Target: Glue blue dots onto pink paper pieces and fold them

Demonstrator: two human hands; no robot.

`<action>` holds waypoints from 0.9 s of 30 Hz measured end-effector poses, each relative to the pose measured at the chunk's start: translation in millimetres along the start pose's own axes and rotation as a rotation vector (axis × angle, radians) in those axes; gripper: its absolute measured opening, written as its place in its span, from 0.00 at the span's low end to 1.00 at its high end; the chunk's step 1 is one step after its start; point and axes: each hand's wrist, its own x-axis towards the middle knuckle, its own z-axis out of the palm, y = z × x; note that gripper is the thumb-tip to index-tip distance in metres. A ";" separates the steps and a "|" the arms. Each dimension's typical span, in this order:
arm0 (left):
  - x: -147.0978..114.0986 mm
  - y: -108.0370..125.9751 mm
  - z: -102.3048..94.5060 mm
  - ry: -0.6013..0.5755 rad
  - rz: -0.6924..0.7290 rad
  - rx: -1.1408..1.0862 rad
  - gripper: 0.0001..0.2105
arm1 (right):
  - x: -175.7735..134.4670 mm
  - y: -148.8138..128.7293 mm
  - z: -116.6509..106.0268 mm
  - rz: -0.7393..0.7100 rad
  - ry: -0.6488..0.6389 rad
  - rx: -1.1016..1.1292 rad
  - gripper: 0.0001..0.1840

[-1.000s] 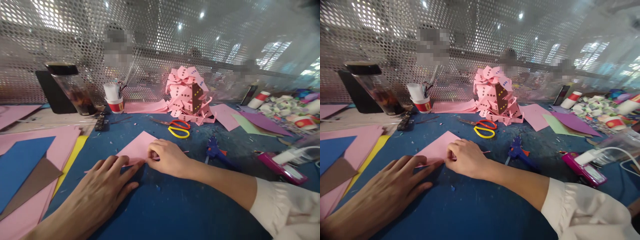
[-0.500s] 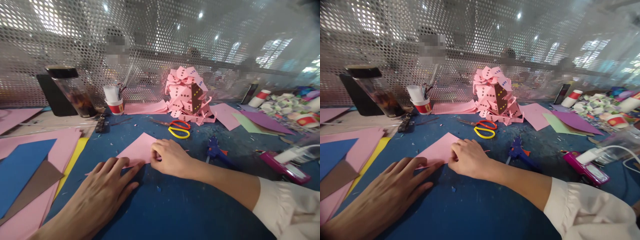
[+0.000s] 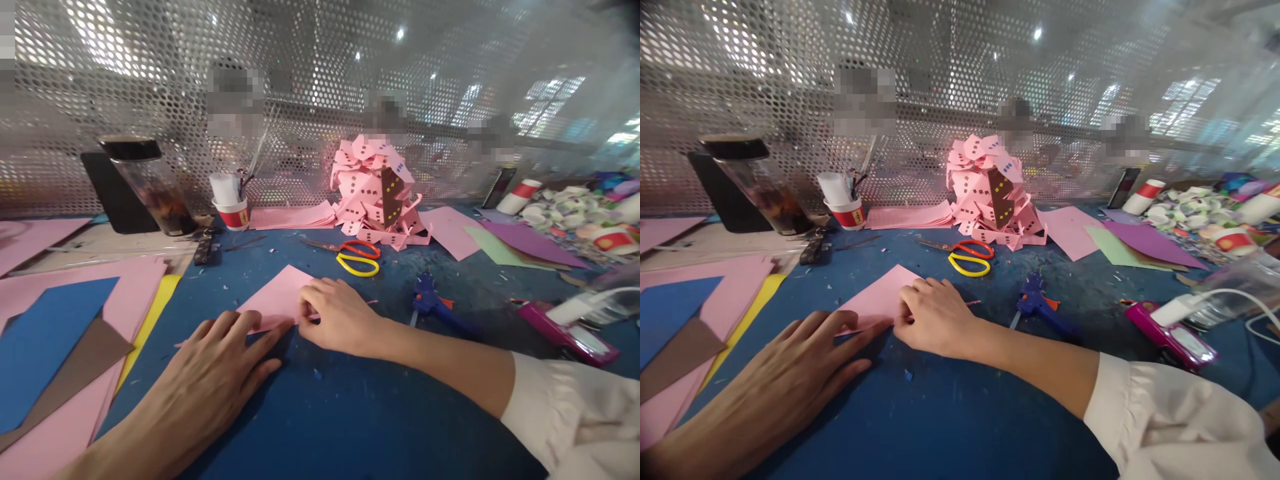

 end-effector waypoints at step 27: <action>-7.9 -6.4 4.3 0.013 -0.004 -0.041 0.21 | -5.2 9.3 -21.0 0.046 -0.091 -0.029 0.02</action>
